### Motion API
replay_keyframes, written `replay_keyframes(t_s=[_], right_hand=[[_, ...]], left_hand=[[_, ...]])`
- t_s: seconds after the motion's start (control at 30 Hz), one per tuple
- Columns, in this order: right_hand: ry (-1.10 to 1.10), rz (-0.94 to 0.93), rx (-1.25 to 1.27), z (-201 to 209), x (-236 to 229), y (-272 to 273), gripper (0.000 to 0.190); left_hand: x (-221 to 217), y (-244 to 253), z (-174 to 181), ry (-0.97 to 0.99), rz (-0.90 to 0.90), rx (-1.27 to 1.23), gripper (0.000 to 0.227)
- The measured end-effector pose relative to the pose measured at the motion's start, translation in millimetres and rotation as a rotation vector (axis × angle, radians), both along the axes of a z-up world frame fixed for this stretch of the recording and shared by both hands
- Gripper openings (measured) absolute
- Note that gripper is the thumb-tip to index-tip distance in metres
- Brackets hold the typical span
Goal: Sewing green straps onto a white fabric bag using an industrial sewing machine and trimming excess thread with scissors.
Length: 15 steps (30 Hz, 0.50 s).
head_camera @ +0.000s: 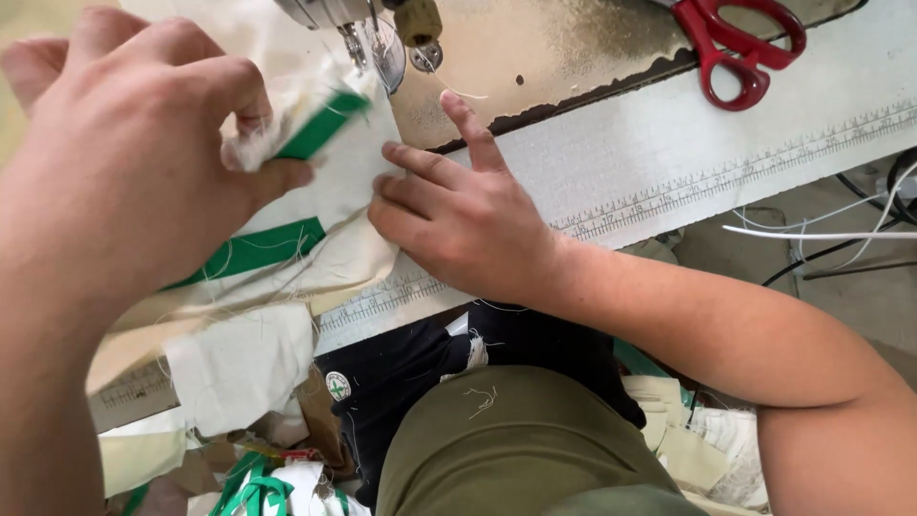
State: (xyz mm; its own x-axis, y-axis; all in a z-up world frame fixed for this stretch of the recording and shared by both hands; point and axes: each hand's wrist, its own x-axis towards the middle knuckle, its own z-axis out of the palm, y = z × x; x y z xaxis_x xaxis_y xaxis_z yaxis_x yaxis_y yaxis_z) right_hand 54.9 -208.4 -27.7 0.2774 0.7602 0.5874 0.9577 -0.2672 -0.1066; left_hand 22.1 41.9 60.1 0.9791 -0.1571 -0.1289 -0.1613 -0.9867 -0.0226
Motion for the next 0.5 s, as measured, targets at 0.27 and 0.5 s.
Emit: replay_keyframes(t_s=[0.27, 0.5], right_hand=[[-0.070, -0.116, 0.067, 5, -18, -4, 0.013], [-0.058, -0.108, 0.076, -5, -17, -2, 0.014]], left_hand=[[-43, -22, -14, -0.649, -0.190, 0.372, 0.030], [-35, -34, 5, -0.432, -0.368, -0.152, 0.030]])
